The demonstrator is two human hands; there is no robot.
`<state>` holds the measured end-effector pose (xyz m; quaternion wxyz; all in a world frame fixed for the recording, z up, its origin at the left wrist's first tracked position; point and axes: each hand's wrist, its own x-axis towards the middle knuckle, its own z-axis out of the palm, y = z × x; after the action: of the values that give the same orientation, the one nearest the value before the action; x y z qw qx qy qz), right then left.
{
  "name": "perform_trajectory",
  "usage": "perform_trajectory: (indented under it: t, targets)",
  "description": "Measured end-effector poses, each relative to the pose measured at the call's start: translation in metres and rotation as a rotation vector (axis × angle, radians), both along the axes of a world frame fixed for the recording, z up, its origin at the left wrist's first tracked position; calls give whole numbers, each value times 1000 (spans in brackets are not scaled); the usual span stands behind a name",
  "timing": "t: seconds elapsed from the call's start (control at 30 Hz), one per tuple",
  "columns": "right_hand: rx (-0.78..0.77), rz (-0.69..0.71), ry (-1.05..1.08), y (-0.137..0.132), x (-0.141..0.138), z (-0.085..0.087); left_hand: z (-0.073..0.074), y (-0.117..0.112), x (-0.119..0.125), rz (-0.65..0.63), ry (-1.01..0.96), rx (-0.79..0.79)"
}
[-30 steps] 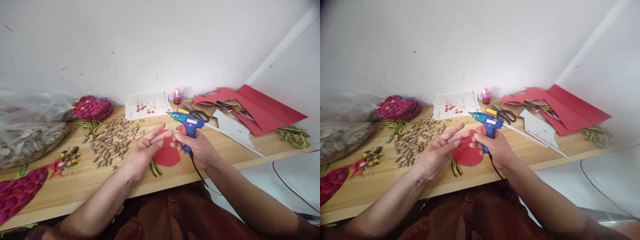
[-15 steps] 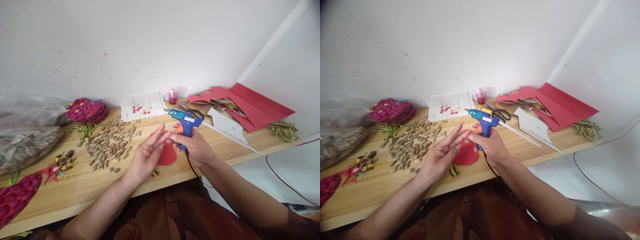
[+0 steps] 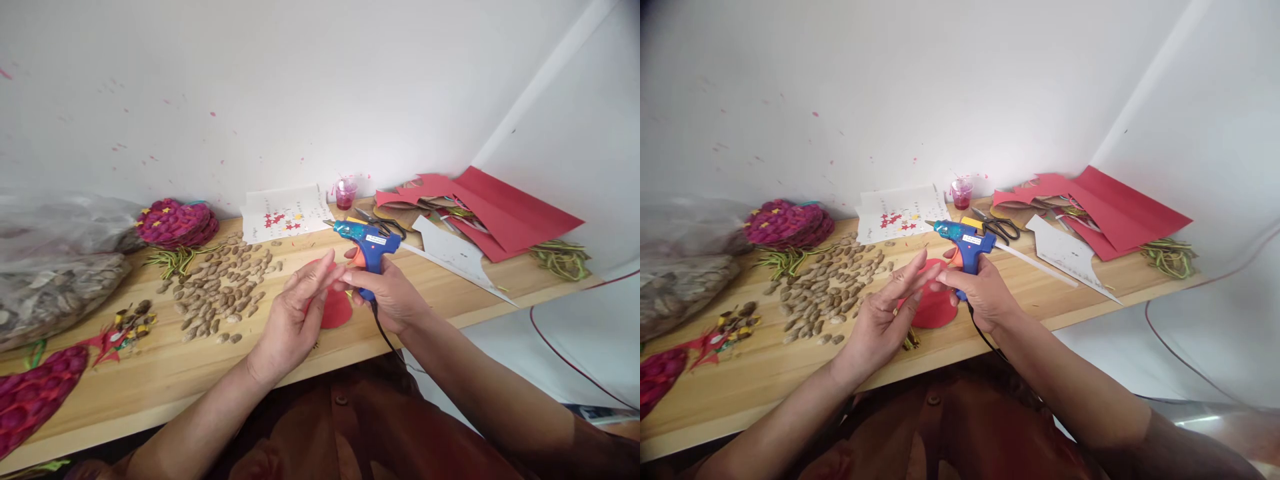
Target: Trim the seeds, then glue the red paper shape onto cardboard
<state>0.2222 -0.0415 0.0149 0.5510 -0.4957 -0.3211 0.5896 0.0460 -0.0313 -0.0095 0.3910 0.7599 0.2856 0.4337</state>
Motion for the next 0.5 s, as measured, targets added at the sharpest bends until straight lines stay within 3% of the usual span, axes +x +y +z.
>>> perform_trajectory:
  t: [0.1, 0.33, 0.5]
  targets:
    - [-3, 1, -5, 0, 1, 0, 3, -2, 1, -34, -52, -143]
    - [4, -10, 9, 1, 0, -1, 3, -3, 3, -116, -354, -686]
    - [-4, 15, -13, 1, 0, 1, 2, 1, 4, -150, -528, -887]
